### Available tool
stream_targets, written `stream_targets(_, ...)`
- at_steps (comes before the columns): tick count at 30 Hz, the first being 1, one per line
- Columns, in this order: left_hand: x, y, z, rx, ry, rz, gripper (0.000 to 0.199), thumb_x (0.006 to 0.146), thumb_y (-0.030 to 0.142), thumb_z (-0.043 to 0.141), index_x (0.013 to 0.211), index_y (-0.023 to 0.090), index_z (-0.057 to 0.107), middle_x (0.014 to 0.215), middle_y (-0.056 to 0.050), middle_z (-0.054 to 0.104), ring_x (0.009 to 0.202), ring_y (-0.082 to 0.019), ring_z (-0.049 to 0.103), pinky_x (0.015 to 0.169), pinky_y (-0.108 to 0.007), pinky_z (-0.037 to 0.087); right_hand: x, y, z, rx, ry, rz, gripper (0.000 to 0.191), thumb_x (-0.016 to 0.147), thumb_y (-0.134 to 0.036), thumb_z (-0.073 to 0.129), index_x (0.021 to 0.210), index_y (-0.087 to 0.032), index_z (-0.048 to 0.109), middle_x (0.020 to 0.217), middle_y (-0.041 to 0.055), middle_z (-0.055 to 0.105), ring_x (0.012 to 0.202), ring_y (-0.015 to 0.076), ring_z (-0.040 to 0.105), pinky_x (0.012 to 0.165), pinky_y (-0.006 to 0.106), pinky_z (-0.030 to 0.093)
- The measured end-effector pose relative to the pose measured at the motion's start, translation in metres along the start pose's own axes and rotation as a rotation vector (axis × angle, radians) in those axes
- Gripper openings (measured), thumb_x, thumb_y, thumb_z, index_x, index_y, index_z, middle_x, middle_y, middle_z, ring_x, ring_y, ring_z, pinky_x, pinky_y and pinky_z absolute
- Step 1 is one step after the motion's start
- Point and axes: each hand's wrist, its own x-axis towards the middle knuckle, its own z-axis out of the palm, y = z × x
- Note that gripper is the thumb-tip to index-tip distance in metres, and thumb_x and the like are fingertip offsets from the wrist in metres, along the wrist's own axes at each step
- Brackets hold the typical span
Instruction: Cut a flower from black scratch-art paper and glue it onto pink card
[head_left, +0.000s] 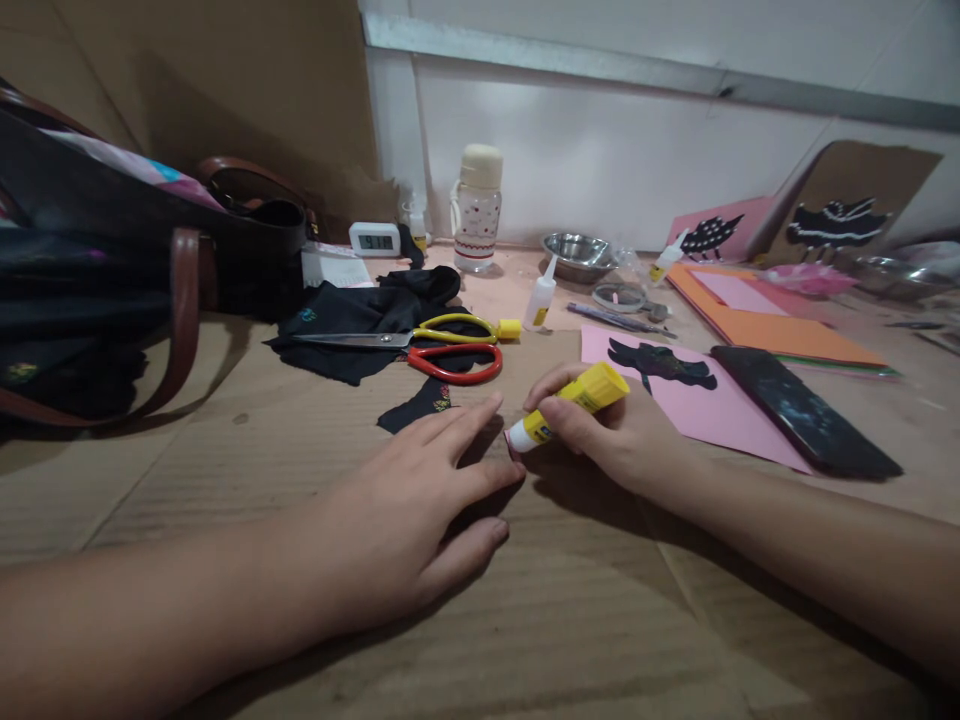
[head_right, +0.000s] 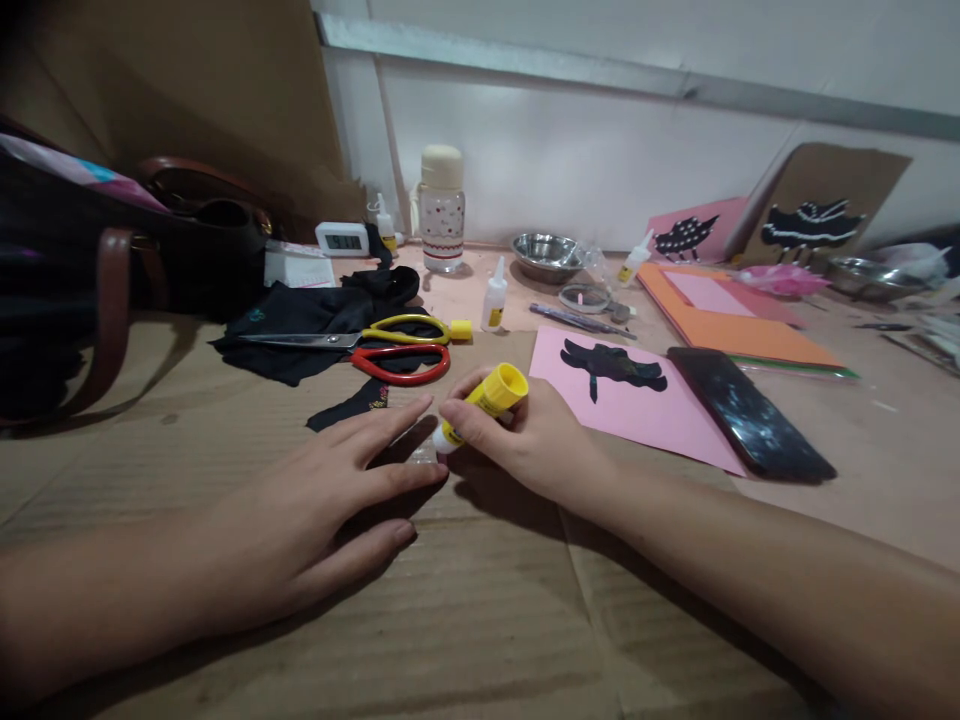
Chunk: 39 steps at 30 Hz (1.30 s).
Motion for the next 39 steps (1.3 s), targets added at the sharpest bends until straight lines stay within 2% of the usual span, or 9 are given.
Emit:
stream_targets(4,-0.0003,0.0005,-0.0006,-0.004,0.009,0.012,0.039,0.099,0.031,0.056,0.136,0.022,0.065,0.165,-0.020,0.036,0.152,-0.040,0.036,0.119,-0.062,0.039,0.0014,0.0007,0.0022,0.022,-0.091,0.001,0.014,0.093,-0.035,0.067,0.096,-0.022,0.071,0.089,0.0017,0.078,0.078,0.0178,0.072,0.069,0.026,0.056)
stream_targets(13,0.0030,0.0032,-0.0049,-0.018,-0.003,0.027,0.034,0.099,0.027,0.056,0.130,0.020,0.065,0.169,-0.019,0.028,0.155,-0.036,0.032,0.122,-0.058,0.037,0.0031,0.0036,0.0033,0.037,-0.108,-0.015,0.014,0.092,-0.034,0.069,0.100,-0.022,0.071,0.093,0.0013,0.080,0.083,0.0182,0.075,0.073,0.027,0.059)
stream_targets(19,0.0002,0.0013,-0.0013,-0.010,0.002,0.006,0.038,0.099,0.030,0.057,0.135,0.021,0.064,0.171,-0.019,0.025,0.154,-0.041,0.032,0.119,-0.063,0.039,0.0015,0.0061,0.0036,-0.013,-0.082,-0.042,0.016,0.090,-0.031,0.072,0.103,-0.022,0.071,0.092,0.0003,0.080,0.079,0.0160,0.075,0.073,0.025,0.059)
stream_targets(23,-0.0009,0.0010,-0.0008,0.000,0.002,0.002,0.041,0.099,0.031,0.057,0.139,0.023,0.062,0.172,-0.017,0.023,0.154,-0.040,0.032,0.119,-0.061,0.040,-0.0001,0.0072,0.0018,-0.025,0.029,-0.109,0.014,0.092,-0.031,0.071,0.103,-0.022,0.071,0.095,0.0003,0.080,0.082,0.0145,0.075,0.073,0.021,0.058)
stream_targets(26,-0.0009,0.0006,-0.0005,0.012,0.013,0.013,0.040,0.100,0.032,0.056,0.139,0.023,0.062,0.170,-0.017,0.027,0.156,-0.038,0.029,0.120,-0.060,0.039,-0.0005,0.0056,-0.0001,-0.019,0.073,-0.124,0.012,0.096,-0.033,0.067,0.095,-0.021,0.069,0.086,0.0001,0.078,0.075,0.0130,0.073,0.066,0.019,0.056)
stream_targets(29,0.0002,-0.0004,-0.0001,0.009,0.022,0.018,0.039,0.100,0.032,0.056,0.137,0.023,0.064,0.169,-0.018,0.030,0.156,-0.038,0.030,0.121,-0.060,0.038,-0.0012,0.0039,-0.0006,-0.020,0.001,-0.109,0.014,0.097,-0.034,0.065,0.094,-0.021,0.069,0.082,-0.0003,0.078,0.072,0.0127,0.073,0.064,0.019,0.056)
stream_targets(32,0.0019,-0.0004,-0.0010,-0.004,0.019,0.024,0.038,0.099,0.031,0.056,0.135,0.022,0.066,0.167,-0.018,0.034,0.155,-0.036,0.032,0.122,-0.058,0.037,-0.0019,0.0038,0.0001,-0.053,-0.066,-0.088,0.011,0.095,-0.032,0.068,0.100,-0.022,0.072,0.087,-0.0008,0.080,0.075,0.0127,0.075,0.068,0.018,0.057)
stream_targets(35,0.0024,0.0011,-0.0028,-0.005,0.035,0.060,0.036,0.099,0.028,0.055,0.132,0.021,0.067,0.164,-0.017,0.038,0.152,-0.034,0.036,0.123,-0.055,0.036,-0.0021,0.0049,0.0006,-0.070,-0.079,-0.072,0.013,0.094,-0.032,0.069,0.101,-0.023,0.073,0.089,-0.0010,0.081,0.076,0.0125,0.075,0.068,0.018,0.057)
stream_targets(39,0.0003,0.0023,-0.0019,-0.034,0.077,0.073,0.028,0.100,0.025,0.054,0.124,0.021,0.067,0.155,-0.014,0.049,0.144,-0.028,0.047,0.120,-0.047,0.040,-0.0024,0.0067,0.0002,-0.066,-0.087,-0.040,0.016,0.096,-0.037,0.066,0.098,-0.021,0.072,0.082,-0.0007,0.079,0.070,0.0126,0.073,0.064,0.018,0.056)
